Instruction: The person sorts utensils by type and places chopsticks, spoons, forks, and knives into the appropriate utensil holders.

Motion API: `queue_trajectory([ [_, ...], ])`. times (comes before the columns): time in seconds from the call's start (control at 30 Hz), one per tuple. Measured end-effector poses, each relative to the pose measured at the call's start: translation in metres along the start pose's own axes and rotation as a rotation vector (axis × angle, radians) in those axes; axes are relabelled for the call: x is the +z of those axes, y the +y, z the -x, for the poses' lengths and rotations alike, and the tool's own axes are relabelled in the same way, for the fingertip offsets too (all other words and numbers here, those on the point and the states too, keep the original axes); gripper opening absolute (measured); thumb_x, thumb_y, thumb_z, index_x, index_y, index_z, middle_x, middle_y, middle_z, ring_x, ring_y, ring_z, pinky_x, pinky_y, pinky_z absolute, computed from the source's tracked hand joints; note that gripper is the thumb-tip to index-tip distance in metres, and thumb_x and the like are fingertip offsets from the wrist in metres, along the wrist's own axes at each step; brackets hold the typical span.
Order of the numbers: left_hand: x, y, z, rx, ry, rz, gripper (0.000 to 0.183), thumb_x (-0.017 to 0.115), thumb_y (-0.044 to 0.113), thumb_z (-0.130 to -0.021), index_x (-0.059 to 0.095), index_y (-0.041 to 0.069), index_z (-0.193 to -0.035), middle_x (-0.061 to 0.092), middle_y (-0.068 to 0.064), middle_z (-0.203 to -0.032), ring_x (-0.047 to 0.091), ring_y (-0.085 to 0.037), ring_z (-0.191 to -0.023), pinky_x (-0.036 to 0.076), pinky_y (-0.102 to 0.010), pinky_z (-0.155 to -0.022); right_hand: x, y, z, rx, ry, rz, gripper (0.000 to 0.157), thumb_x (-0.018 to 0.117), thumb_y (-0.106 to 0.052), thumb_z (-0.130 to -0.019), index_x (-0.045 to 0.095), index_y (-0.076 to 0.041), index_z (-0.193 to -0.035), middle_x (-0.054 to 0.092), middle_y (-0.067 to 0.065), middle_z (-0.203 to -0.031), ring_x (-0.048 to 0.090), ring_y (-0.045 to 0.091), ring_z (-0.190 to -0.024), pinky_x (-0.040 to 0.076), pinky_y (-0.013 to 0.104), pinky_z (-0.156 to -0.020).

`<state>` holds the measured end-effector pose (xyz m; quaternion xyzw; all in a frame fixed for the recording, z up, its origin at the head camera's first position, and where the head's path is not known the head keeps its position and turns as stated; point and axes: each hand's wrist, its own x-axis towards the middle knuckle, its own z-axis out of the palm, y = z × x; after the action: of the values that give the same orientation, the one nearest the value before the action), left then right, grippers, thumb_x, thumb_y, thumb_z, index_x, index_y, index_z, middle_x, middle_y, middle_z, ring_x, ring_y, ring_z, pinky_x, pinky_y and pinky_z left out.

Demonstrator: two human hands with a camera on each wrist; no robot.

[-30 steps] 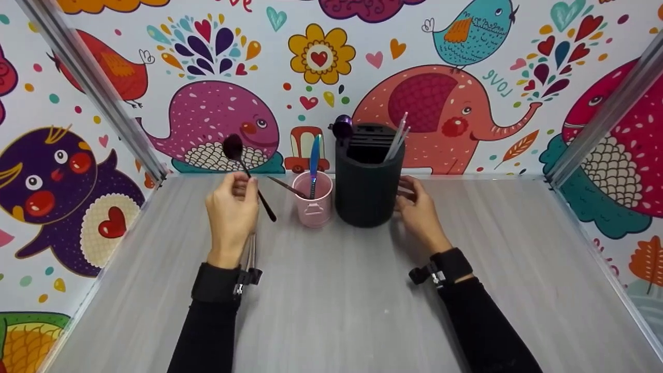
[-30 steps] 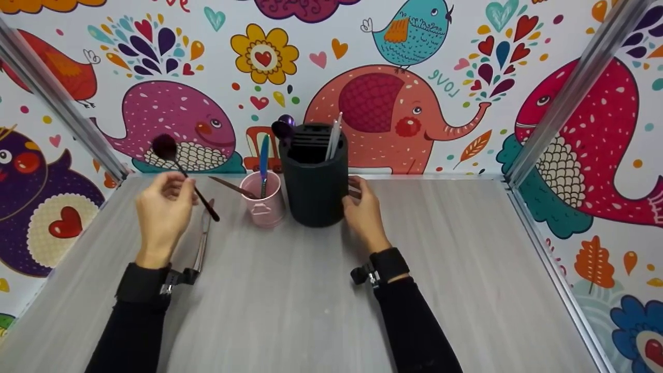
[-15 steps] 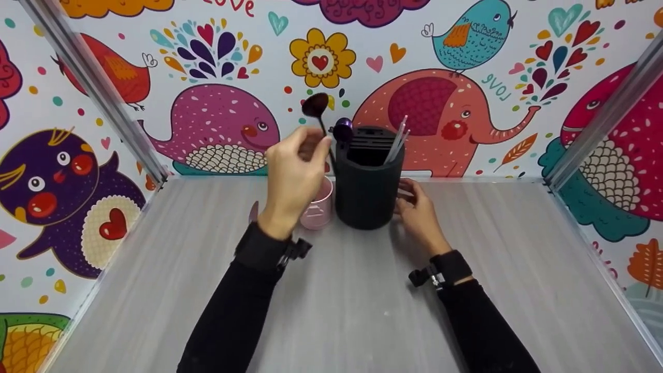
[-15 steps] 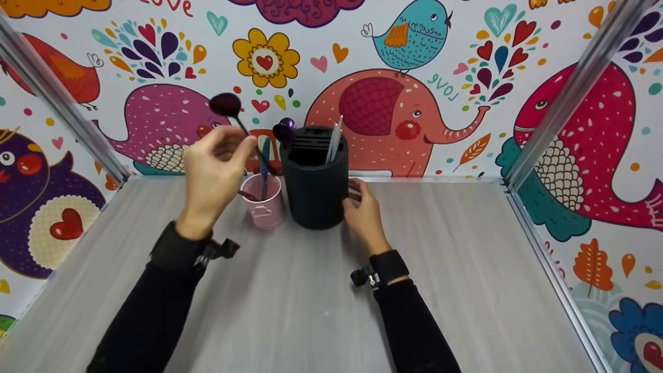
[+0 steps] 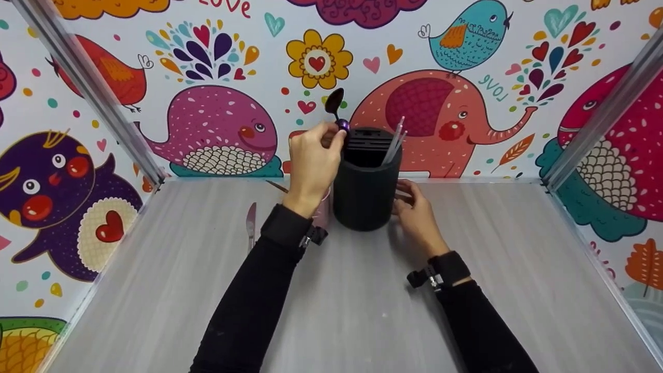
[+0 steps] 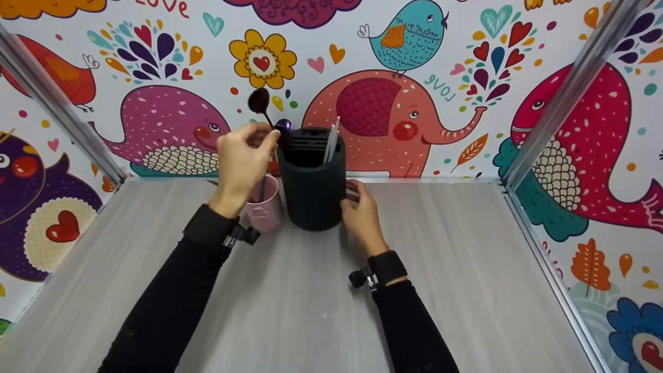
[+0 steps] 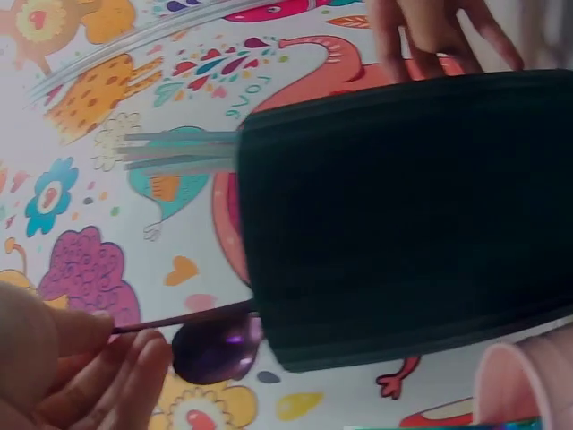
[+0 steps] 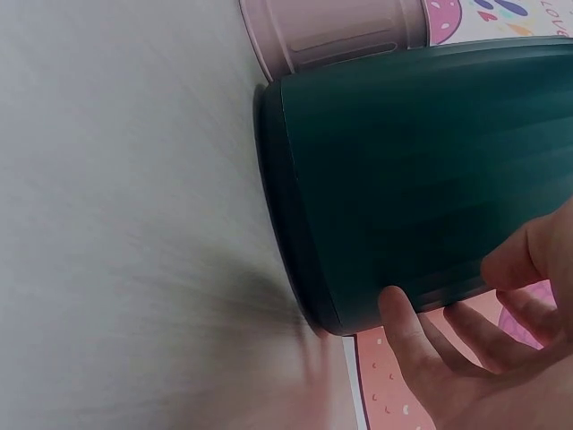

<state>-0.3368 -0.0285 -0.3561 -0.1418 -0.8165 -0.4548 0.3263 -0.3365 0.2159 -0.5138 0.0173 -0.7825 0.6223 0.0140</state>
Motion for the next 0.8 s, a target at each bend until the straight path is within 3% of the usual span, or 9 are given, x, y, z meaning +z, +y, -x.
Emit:
queue_trajectory([
  [0.27,0.011,-0.014,0.011,-0.085,-0.022,-0.105,0.02,0.075,0.02,-0.105,0.083,0.004,-0.097,0.082,-0.01,-0.089,0.078,-0.023,-0.083,0.062,-0.04,-0.08,-0.001,-0.002,0.002,-0.002,-0.002,0.033,0.055,0.048,-0.006,-0.112,0.047,-0.021,-0.165,0.052,0.008,-0.166,0.057,0.027,-0.145,0.06,0.04,-0.109],
  [0.43,0.016,-0.02,0.016,-0.121,-0.041,-0.155,0.021,0.076,0.021,-0.103,0.081,0.005,-0.09,0.076,-0.008,-0.083,0.072,-0.024,-0.08,0.058,-0.039,-0.073,-0.003,-0.002,0.002,0.007,-0.01,0.031,0.054,0.048,-0.007,-0.112,0.047,-0.022,-0.164,0.052,0.006,-0.166,0.057,0.027,-0.145,0.059,0.042,-0.109],
  [0.8,0.026,-0.024,0.02,-0.311,-0.103,-0.093,0.019,0.076,0.029,-0.101,0.071,0.013,-0.092,0.06,0.0,-0.08,0.063,-0.022,-0.081,0.046,-0.035,-0.072,-0.001,-0.002,0.002,-0.02,0.004,0.035,0.053,0.048,-0.005,-0.112,0.047,-0.018,-0.163,0.054,0.01,-0.164,0.059,0.03,-0.145,0.061,0.046,-0.109],
])
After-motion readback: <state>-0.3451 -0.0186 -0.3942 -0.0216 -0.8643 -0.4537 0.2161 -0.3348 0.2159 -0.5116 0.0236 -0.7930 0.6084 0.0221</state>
